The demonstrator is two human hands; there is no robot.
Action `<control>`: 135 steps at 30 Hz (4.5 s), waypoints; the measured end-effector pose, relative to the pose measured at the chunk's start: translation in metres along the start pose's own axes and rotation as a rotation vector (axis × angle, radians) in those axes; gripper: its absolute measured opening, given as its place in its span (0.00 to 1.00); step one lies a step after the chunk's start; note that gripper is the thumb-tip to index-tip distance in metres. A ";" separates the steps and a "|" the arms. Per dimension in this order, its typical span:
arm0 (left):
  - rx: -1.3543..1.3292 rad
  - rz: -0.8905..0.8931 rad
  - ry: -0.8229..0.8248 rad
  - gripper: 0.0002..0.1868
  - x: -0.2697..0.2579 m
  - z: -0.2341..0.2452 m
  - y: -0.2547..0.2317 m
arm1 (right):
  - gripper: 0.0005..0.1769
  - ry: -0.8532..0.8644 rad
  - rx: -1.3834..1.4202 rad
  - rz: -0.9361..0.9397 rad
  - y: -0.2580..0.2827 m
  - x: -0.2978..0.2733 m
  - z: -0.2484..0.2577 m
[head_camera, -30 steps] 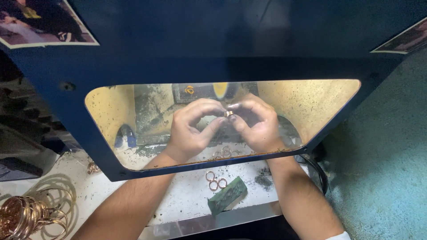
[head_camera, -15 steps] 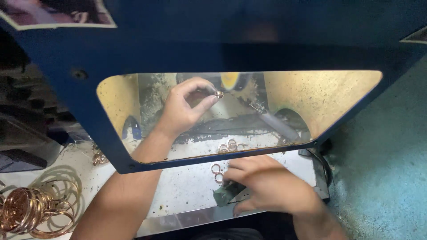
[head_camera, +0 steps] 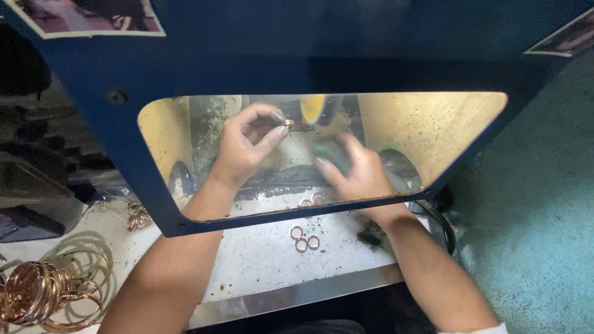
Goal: The person holds small copper rings one at a time against a rotating polishing wheel inside a blue enclosure. They rotate each ring by hand to polish its surface, then place it on the workbench. The process is repeated for several rings.
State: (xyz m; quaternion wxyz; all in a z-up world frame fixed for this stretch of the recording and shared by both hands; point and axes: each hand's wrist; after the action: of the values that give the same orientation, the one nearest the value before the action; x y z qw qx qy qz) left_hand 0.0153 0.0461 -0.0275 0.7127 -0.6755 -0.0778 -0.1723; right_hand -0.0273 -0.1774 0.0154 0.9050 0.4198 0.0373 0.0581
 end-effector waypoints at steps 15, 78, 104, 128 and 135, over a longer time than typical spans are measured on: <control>0.013 -0.044 -0.045 0.08 0.007 -0.002 -0.002 | 0.21 -0.216 0.169 0.246 0.015 0.023 -0.017; -0.138 0.381 -0.041 0.07 0.005 -0.044 -0.019 | 0.05 -0.347 0.357 0.376 0.010 0.031 -0.021; -0.084 0.257 -0.037 0.08 0.004 -0.044 -0.018 | 0.05 -0.296 0.445 0.189 0.012 0.025 -0.021; -0.248 -0.052 0.068 0.09 -0.002 -0.033 -0.017 | 0.02 -0.352 0.466 0.643 0.012 0.013 -0.007; -0.267 -0.067 0.065 0.09 -0.003 -0.037 -0.015 | 0.02 -0.342 0.467 0.605 0.012 0.012 -0.007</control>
State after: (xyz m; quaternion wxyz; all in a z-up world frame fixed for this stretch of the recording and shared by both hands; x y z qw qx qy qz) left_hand 0.0027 0.0095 -0.0171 0.6126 -0.7553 -0.0534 -0.2268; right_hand -0.0174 -0.1629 0.0203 0.7207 0.6093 -0.2264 0.2410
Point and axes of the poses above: each hand's wrist, its own x-axis towards the middle knuckle, its own z-axis out of the back of the hand, y = z × x, and after that the axes turned 11 degrees about x, right-handed
